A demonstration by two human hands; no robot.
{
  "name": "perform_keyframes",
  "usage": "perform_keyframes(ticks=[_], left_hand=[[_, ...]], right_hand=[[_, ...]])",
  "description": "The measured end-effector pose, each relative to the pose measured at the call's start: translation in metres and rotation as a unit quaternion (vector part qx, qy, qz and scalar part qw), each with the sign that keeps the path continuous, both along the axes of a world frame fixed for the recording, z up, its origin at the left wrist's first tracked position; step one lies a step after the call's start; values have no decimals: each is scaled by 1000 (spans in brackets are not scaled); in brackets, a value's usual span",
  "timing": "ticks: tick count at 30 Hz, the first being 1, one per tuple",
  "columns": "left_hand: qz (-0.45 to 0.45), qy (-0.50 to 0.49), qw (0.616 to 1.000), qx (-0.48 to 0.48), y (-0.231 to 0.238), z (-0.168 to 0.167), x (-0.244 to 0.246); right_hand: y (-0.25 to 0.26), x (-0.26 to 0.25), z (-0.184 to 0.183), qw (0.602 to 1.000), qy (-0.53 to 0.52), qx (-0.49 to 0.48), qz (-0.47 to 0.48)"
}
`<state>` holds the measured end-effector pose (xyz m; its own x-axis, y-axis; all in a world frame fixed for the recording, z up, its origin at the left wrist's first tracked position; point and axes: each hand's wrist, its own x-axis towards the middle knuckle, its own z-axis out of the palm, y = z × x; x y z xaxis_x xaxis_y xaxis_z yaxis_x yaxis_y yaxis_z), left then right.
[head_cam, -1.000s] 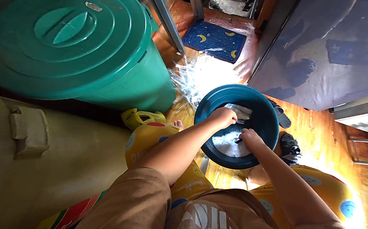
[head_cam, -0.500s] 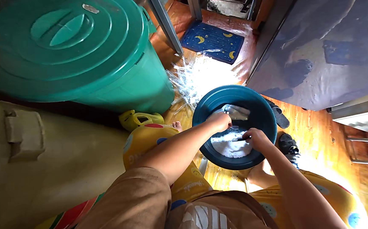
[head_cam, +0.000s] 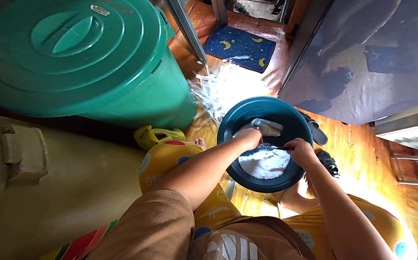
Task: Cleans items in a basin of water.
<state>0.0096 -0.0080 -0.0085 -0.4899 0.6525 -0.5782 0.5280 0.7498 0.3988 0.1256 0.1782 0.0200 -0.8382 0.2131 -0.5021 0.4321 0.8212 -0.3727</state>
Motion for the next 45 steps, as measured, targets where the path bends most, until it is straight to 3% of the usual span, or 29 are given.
perform_keyframes(ticks=[13,17,25,31,34,38,42,45], left_hand=[[4,-21,1000,21,0,7,7],[15,-50,997,48,2,8,9],[7,-48,994,98,9,3,9],[-12,-43,988,147,3,-6,6],[8,-39,992,120,3,-2,6],[42,-49,990,125,6,5,5],[58,-49,983,170,10,14,6],[66,-52,979,183,12,21,9]], right_hand=[[-7,-5,-3,999,33,-2,3],[-13,-4,-1,995,99,1,16],[-36,5,25,958,241,55,145],[-36,16,50,941,288,96,150],[-31,21,54,958,233,109,125],[-31,21,35,973,-2,152,172],[-37,27,-5,965,-79,130,214],[-30,23,-11,972,-107,58,202]])
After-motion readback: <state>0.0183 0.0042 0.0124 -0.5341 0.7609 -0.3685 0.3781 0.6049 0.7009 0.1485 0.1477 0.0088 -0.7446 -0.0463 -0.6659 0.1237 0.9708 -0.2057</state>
